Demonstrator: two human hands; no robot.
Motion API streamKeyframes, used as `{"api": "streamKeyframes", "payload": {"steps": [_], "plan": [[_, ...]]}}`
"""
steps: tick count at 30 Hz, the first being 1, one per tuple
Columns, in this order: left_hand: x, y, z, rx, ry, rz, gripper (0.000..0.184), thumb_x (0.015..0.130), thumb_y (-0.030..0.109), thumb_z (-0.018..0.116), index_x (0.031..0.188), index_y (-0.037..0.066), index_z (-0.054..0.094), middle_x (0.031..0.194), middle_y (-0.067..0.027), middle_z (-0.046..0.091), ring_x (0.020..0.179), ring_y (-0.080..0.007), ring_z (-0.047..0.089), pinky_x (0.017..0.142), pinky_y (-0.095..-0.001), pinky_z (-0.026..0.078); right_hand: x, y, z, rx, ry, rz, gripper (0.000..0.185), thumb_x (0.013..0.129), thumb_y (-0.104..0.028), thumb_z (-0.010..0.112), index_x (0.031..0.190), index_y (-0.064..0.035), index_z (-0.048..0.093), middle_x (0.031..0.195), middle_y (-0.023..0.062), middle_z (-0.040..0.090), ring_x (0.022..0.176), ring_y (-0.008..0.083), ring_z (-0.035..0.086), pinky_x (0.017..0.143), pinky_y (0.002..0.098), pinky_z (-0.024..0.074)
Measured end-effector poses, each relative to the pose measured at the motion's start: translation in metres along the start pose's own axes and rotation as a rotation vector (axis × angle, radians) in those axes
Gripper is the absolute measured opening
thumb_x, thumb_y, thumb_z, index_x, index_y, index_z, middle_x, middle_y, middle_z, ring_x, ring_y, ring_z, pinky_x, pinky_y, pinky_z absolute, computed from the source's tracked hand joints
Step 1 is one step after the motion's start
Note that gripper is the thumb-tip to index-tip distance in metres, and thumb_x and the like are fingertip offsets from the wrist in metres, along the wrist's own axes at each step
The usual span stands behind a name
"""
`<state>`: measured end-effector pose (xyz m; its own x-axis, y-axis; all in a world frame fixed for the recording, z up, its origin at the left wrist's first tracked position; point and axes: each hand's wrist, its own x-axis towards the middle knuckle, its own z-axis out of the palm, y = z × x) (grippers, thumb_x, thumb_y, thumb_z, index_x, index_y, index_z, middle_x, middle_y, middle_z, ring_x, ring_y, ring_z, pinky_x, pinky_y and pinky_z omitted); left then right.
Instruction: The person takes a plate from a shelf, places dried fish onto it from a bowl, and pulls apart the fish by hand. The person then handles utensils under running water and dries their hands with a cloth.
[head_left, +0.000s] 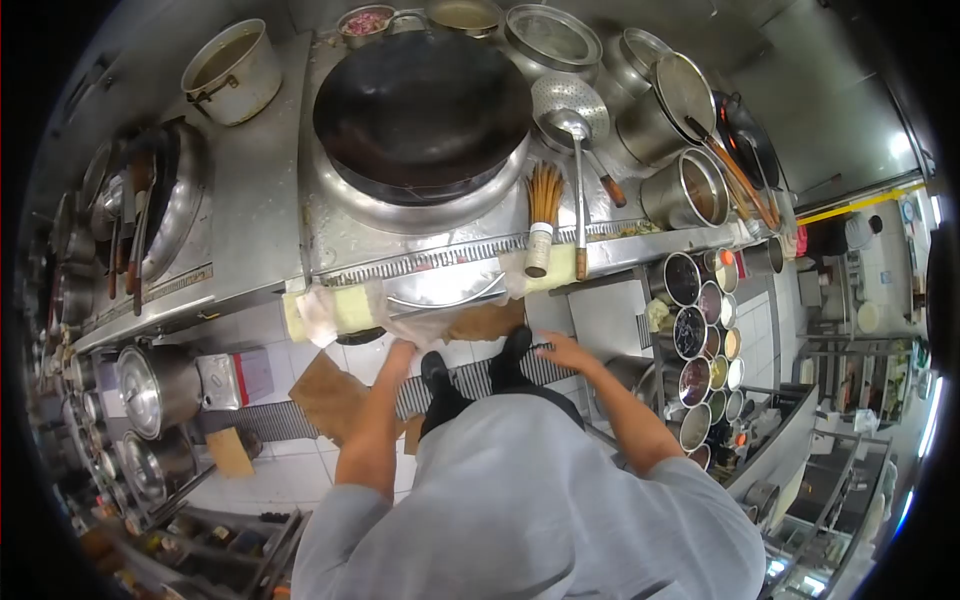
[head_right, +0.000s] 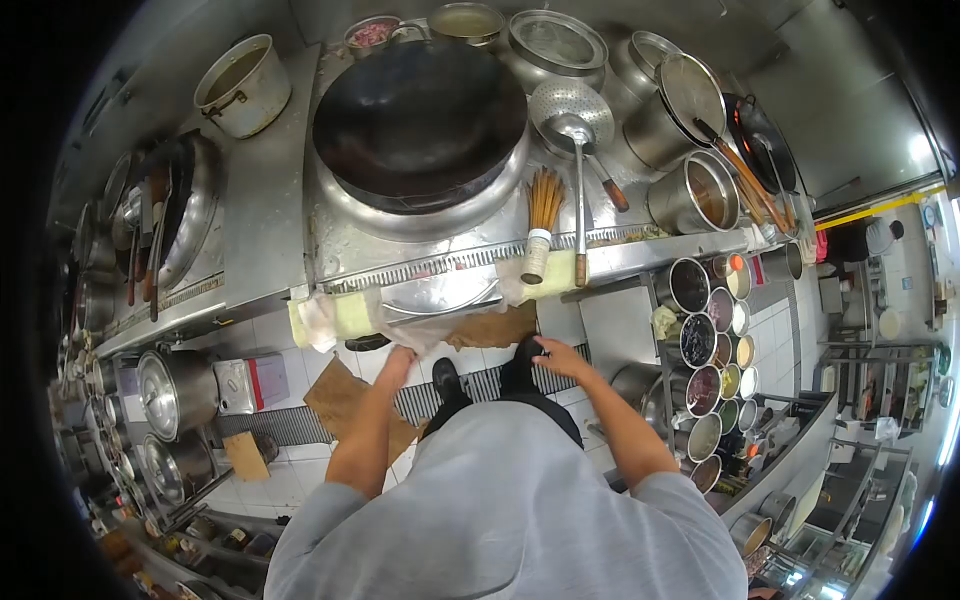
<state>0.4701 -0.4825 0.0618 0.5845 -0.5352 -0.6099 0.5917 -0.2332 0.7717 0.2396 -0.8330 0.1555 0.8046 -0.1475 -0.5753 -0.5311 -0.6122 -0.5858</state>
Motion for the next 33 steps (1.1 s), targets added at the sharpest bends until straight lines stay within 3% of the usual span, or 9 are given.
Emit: {"api": "streamKeyframes", "payload": {"steps": [2,9,14,18,23,24,26,27,33], "plan": [[-0.012,-0.028,0.012,-0.868,-0.621,-0.171,0.030,0.083,0.009,0.050,0.110,0.001,0.059,0.108,-0.0126,0.063,0.100,-0.0235,0.059,0.090,-0.0369,0.047,0.026,-0.046,0.032,0.272,-0.070,0.054,0.066,0.090,-0.049,0.055,0.139,-0.0060,0.043,0.138,0.0198,0.046,0.132,0.0319,0.039,0.109,0.0389,0.0313],[-0.016,-0.013,0.098,-0.619,-0.257,-0.156,0.039,0.095,0.043,0.048,0.104,0.006,0.058,0.089,-0.0099,0.064,0.078,-0.0237,0.063,0.066,-0.0388,0.054,0.101,-0.133,0.122,1.767,-0.424,0.315,0.061,0.095,-0.052,0.045,0.139,-0.0101,0.040,0.145,0.0157,0.035,0.127,0.0302,0.044,0.075,0.0477,0.0573],[-0.011,-0.004,0.072,-0.199,-0.094,-0.142,0.046,0.094,0.049,0.047,0.113,0.007,0.055,0.101,-0.0130,0.062,0.087,-0.0239,0.063,0.073,-0.0421,0.054,0.018,-0.238,0.067,0.855,-0.081,0.265,0.066,0.091,-0.045,0.055,0.141,-0.0081,0.034,0.121,0.0114,0.057,0.113,0.0266,0.054,0.090,0.0473,0.0493],[-0.084,0.065,0.132,-0.186,-0.188,-0.139,0.049,0.094,0.050,0.046,0.121,0.009,0.050,0.113,-0.0134,0.057,0.096,-0.0246,0.060,0.077,-0.0425,0.053,0.075,-0.164,0.111,1.394,0.069,0.252,0.065,0.090,-0.038,0.060,0.140,-0.0051,0.035,0.119,0.0124,0.057,0.107,0.0244,0.054,0.086,0.0439,0.0490],[-0.026,0.012,0.077,-0.262,-0.015,-0.424,0.046,0.095,0.048,0.045,0.123,0.012,0.050,0.118,-0.0095,0.056,0.102,-0.0250,0.058,0.079,-0.0424,0.053,0.039,-0.159,0.114,1.006,-0.093,-0.300,0.045,0.077,-0.029,0.067,0.110,0.0006,0.058,0.109,0.0156,0.064,0.080,0.0285,0.061,0.064,0.0404,0.0503],[-0.017,0.003,0.067,-0.301,-0.216,-0.363,0.047,0.095,0.049,0.043,0.123,0.013,0.051,0.117,-0.0088,0.057,0.100,-0.0250,0.059,0.077,-0.0422,0.053,0.062,-0.129,0.125,0.782,0.268,-0.976,0.031,0.073,-0.022,0.068,0.096,-0.0020,0.066,0.092,0.0126,0.069,0.082,0.0298,0.064,0.070,0.0416,0.0514],[0.011,0.005,0.071,-0.608,-0.956,-0.410,0.042,0.096,0.048,0.041,0.116,0.013,0.053,0.107,-0.0067,0.059,0.093,-0.0261,0.060,0.073,-0.0409,0.054,0.034,-0.122,0.091,0.428,0.256,-0.452,0.025,0.071,-0.018,0.068,0.091,-0.0028,0.068,0.092,0.0129,0.070,0.085,0.0302,0.065,0.074,0.0417,0.0514],[-0.026,0.026,0.101,-0.520,-0.752,-0.439,0.043,0.096,0.046,0.041,0.117,0.011,0.052,0.107,-0.0081,0.058,0.095,-0.0260,0.059,0.073,-0.0410,0.053,0.022,-0.116,0.078,0.085,0.179,0.076,0.019,0.069,-0.014,0.069,0.085,-0.0036,0.070,0.092,0.0131,0.070,0.088,0.0307,0.066,0.077,0.0419,0.0513],[-0.052,0.048,0.135,-0.013,-0.302,-0.464,0.042,0.095,0.038,0.047,0.121,0.005,0.050,0.110,-0.0107,0.056,0.091,-0.0275,0.059,0.070,-0.0408,0.052,-0.003,-0.153,0.082,-0.122,0.080,-0.434,0.030,0.073,-0.020,0.070,0.101,-0.0097,0.069,0.095,0.0141,0.069,0.089,0.0278,0.065,0.075,0.0385,0.0507]]}}
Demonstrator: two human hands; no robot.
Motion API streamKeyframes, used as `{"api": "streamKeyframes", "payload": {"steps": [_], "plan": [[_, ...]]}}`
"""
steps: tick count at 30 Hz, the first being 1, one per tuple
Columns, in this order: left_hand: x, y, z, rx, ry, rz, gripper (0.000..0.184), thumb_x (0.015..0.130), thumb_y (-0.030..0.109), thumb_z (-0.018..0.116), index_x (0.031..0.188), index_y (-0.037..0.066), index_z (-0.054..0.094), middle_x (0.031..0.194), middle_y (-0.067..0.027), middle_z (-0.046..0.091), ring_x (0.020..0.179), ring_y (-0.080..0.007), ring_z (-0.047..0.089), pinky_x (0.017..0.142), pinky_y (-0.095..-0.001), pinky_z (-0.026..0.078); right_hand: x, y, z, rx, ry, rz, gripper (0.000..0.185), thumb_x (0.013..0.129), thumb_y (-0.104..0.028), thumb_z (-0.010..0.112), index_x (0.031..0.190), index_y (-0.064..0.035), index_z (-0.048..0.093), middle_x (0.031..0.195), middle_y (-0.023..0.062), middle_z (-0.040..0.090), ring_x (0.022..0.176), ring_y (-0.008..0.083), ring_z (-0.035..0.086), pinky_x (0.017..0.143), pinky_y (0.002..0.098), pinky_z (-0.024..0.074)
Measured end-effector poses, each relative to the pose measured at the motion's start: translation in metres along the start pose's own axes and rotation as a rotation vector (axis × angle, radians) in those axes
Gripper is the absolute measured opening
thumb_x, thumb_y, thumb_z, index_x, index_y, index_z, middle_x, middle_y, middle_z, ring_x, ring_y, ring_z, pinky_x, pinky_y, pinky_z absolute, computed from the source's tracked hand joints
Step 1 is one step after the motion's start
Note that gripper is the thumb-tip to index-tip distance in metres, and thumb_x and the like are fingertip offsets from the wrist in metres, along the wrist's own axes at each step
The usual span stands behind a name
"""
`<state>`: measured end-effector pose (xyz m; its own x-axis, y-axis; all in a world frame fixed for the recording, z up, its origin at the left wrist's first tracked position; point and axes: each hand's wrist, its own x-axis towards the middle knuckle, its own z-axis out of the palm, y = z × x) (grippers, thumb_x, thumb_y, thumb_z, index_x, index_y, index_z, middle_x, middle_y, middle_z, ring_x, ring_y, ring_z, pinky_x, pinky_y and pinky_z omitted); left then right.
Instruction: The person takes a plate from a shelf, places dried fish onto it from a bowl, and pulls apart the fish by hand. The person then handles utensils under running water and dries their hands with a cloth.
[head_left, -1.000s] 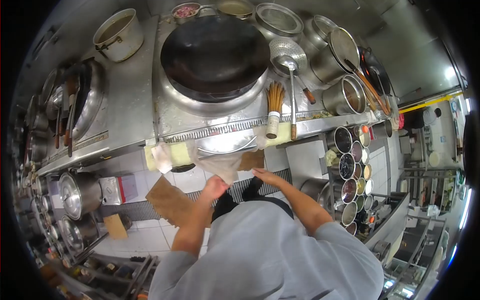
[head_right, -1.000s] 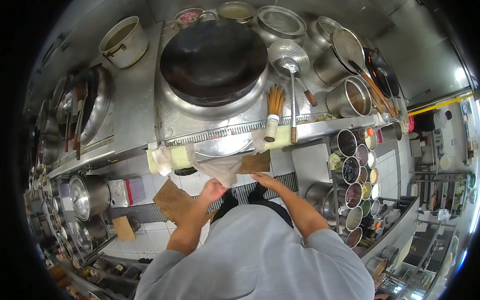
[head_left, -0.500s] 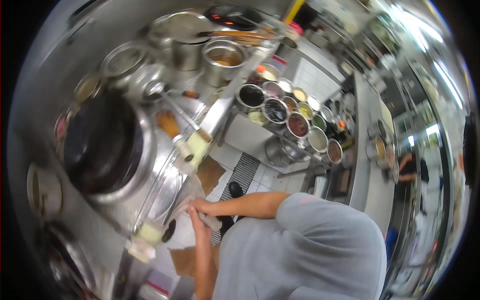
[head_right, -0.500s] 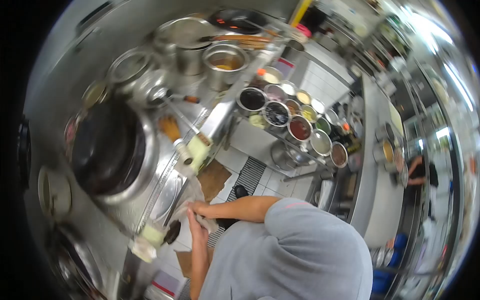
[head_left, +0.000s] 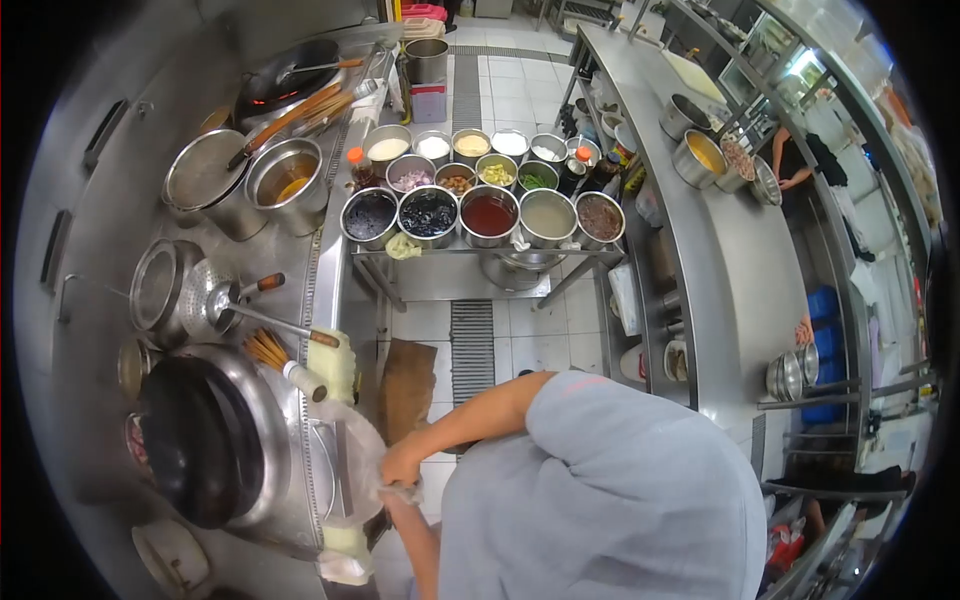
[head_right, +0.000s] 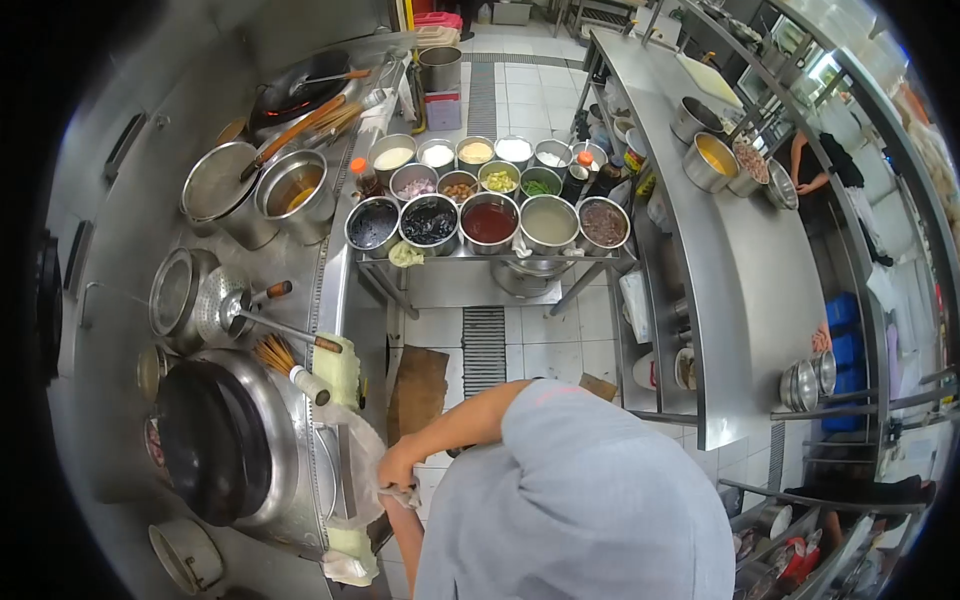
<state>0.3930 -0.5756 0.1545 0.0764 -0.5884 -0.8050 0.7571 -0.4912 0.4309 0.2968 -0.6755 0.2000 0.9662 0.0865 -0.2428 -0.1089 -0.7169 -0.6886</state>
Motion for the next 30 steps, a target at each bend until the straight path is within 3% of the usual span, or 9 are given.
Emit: {"api": "streamKeyframes", "payload": {"steps": [4,5,8,11,12,15,21,28,30], "plan": [[-0.032,0.010,0.028,0.334,0.376,0.027,0.040,0.094,0.034,0.049,0.121,0.004,0.050,0.114,-0.0112,0.056,0.088,-0.0283,0.059,0.069,-0.0414,0.052,-0.078,0.049,-0.020,0.954,0.359,0.118,0.047,0.082,-0.030,0.064,0.125,-0.0120,0.056,0.095,0.0115,0.067,0.086,0.0260,0.064,0.078,0.0355,0.0507],[-0.011,0.001,0.009,0.291,0.402,0.241,0.035,0.090,0.027,0.053,0.116,0.003,0.052,0.101,-0.0110,0.058,0.077,-0.0268,0.059,0.061,-0.0413,0.052,-0.092,0.091,0.006,0.562,0.707,0.099,0.048,0.082,-0.033,0.062,0.125,-0.0120,0.057,0.098,0.0129,0.067,0.087,0.0279,0.065,0.076,0.0372,0.0511],[0.028,-0.014,-0.019,0.312,0.485,0.439,0.026,0.089,0.016,0.054,0.106,-0.003,0.053,0.084,-0.0109,0.060,0.065,-0.0250,0.060,0.052,-0.0382,0.051,-0.223,0.123,0.007,0.320,0.484,0.913,0.047,0.080,-0.025,0.058,0.124,-0.0104,0.058,0.118,0.0168,0.062,0.104,0.0340,0.061,0.087,0.0415,0.0498],[0.049,-0.049,-0.018,0.468,0.430,0.222,0.033,0.091,0.021,0.054,0.112,-0.004,0.054,0.102,-0.0173,0.062,0.085,-0.0303,0.065,0.070,-0.0430,0.055,-0.322,0.244,0.147,0.078,0.644,0.826,0.046,0.081,-0.022,0.056,0.125,-0.0069,0.057,0.119,0.0182,0.061,0.106,0.0323,0.061,0.088,0.0436,0.0497],[0.035,-0.066,-0.003,0.478,0.424,0.222,0.033,0.091,0.021,0.054,0.112,-0.004,0.054,0.102,-0.0173,0.062,0.085,-0.0303,0.065,0.070,-0.0430,0.055,-0.375,0.195,0.111,0.770,0.589,1.185,0.043,0.082,-0.024,0.055,0.121,-0.0064,0.059,0.113,0.0186,0.063,0.103,0.0328,0.062,0.088,0.0431,0.0497],[0.024,-0.103,0.028,0.374,0.332,-0.177,0.036,0.088,0.020,0.058,0.116,-0.002,0.057,0.112,-0.0184,0.062,0.097,-0.0289,0.064,0.081,-0.0401,0.052,-0.469,0.215,0.225,0.400,0.757,1.488,0.034,0.080,-0.019,0.055,0.110,-0.0037,0.061,0.105,0.0207,0.065,0.098,0.0386,0.062,0.088,0.0453,0.0488],[0.095,-0.142,0.017,1.413,-0.143,0.259,0.031,0.083,0.018,0.063,0.109,0.001,0.064,0.103,-0.0140,0.066,0.090,-0.0227,0.064,0.077,-0.0332,0.052,-0.553,0.146,0.295,0.789,0.740,1.578,0.031,0.075,-0.018,0.060,0.103,-0.0054,0.065,0.100,0.0218,0.066,0.093,0.0341,0.065,0.078,0.0441,0.0536],[0.075,-0.081,0.175,1.515,-0.207,0.225,0.032,0.085,0.013,0.062,0.115,0.001,0.061,0.101,-0.0104,0.065,0.085,-0.0169,0.062,0.071,-0.0288,0.051,-0.524,0.187,0.459,0.897,1.074,1.199,0.049,0.069,-0.022,0.069,0.116,-0.0096,0.061,0.091,0.0111,0.067,0.075,0.0324,0.065,0.069,0.0381,0.0563],[0.124,-0.074,0.187,1.345,-0.324,0.236,0.034,0.086,0.012,0.063,0.119,0.003,0.058,0.102,-0.0088,0.064,0.083,-0.0166,0.061,0.070,-0.0279,0.051,-0.512,0.115,0.341,1.511,1.172,1.520,0.049,0.067,-0.022,0.072,0.114,-0.0102,0.062,0.093,0.0091,0.066,0.082,0.0314,0.062,0.075,0.0377,0.0536]]}}
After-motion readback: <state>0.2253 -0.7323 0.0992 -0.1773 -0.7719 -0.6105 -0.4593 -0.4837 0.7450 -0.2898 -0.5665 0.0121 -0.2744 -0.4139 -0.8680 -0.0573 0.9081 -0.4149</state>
